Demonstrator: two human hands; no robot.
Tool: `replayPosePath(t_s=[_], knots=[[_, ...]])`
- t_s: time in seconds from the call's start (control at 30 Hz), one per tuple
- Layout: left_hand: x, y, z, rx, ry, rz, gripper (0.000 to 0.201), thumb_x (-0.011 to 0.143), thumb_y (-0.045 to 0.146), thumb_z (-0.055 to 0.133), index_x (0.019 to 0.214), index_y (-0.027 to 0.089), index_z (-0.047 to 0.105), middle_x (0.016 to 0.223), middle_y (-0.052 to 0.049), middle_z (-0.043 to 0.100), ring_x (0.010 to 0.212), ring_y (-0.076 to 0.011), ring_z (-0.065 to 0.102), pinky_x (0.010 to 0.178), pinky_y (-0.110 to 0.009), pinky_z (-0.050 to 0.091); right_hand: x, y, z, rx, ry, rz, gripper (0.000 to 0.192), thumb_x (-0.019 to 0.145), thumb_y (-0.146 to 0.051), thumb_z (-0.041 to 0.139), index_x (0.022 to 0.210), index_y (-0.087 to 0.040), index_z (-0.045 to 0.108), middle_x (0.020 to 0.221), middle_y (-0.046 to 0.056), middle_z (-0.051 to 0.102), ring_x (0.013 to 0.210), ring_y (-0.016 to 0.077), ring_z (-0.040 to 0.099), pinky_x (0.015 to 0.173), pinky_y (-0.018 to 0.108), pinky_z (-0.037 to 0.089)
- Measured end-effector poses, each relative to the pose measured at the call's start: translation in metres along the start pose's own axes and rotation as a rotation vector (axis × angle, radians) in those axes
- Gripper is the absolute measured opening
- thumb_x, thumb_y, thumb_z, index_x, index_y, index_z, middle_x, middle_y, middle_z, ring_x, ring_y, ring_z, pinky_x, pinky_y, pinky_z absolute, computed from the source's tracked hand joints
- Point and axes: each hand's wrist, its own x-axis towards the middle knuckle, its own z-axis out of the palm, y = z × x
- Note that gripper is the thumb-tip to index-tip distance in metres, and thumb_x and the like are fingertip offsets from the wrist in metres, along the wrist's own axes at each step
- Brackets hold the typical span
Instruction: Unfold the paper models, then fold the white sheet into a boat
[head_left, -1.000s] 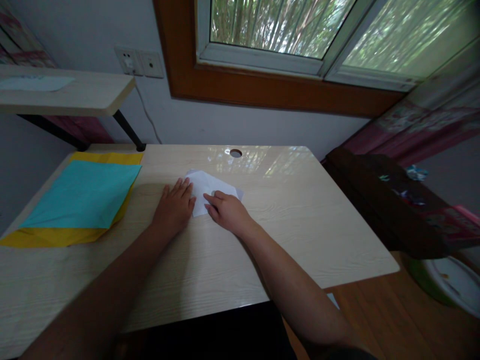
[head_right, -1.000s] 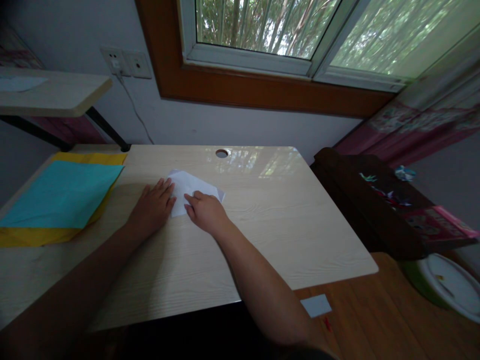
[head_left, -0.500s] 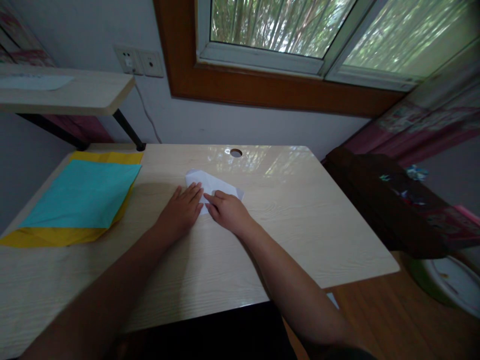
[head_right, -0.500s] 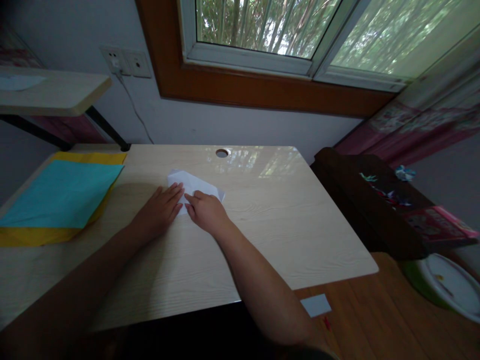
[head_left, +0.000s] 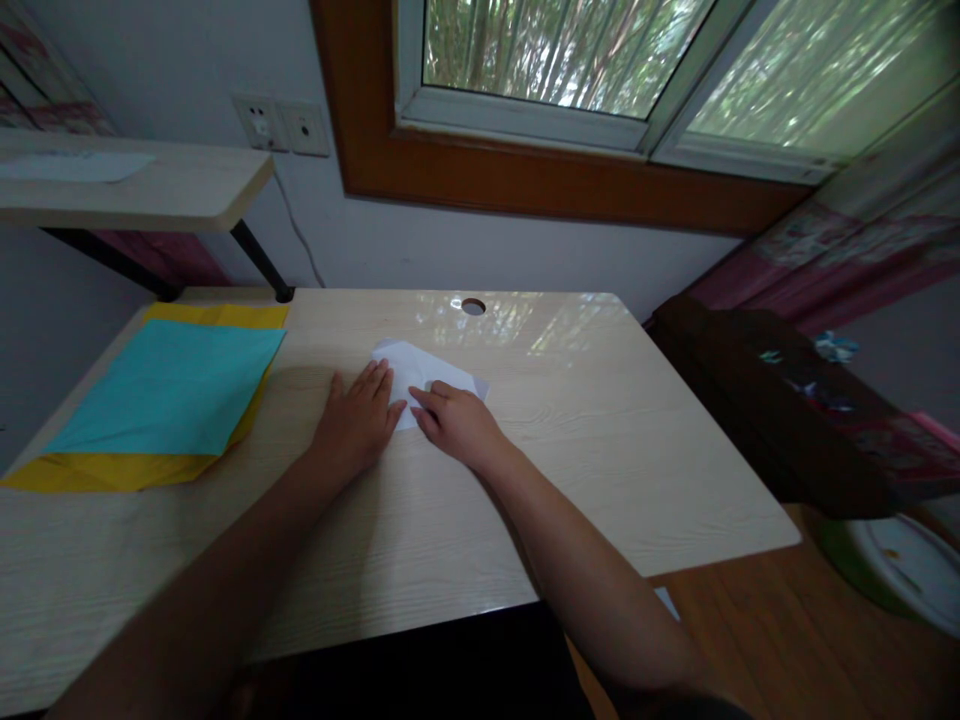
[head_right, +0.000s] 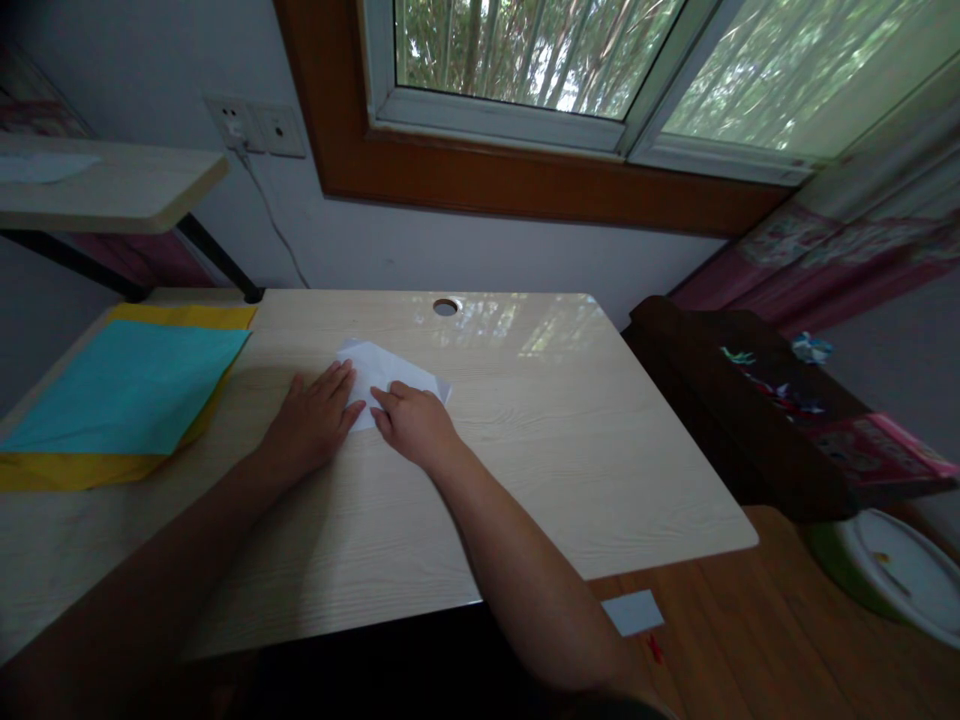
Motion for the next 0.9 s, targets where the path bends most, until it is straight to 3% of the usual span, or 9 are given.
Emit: replayPosePath(t_s=[0.6,0.9], knots=[[0.004,-0.005,0.001,-0.010,0.066,-0.097,0.054,0.103,0.036,0.034,0.151,0.014,0.042,0.160,-0.019,0.040,0.148,-0.0316,0.038,0.121,-0.068,0.016,-0.001,0.000,-0.001,-0.020,0.014,-0.017,0.043,0.104,-0.037,0.047,0.142,-0.021,0.059,0.116,0.010,0.068,0.098,0.0215,0.066,0.090,0.033,0.049],[0.001,-0.014,0.005,-0.010,0.114,-0.095,0.053,0.103,0.035,0.032,0.151,0.017,0.043,0.159,-0.016,0.043,0.151,-0.0365,0.030,0.119,-0.069,0.019,0.000,0.005,0.003,0.006,0.023,-0.008,0.042,0.103,-0.037,0.050,0.141,-0.022,0.060,0.114,0.011,0.066,0.103,0.0226,0.062,0.096,0.036,0.046]])
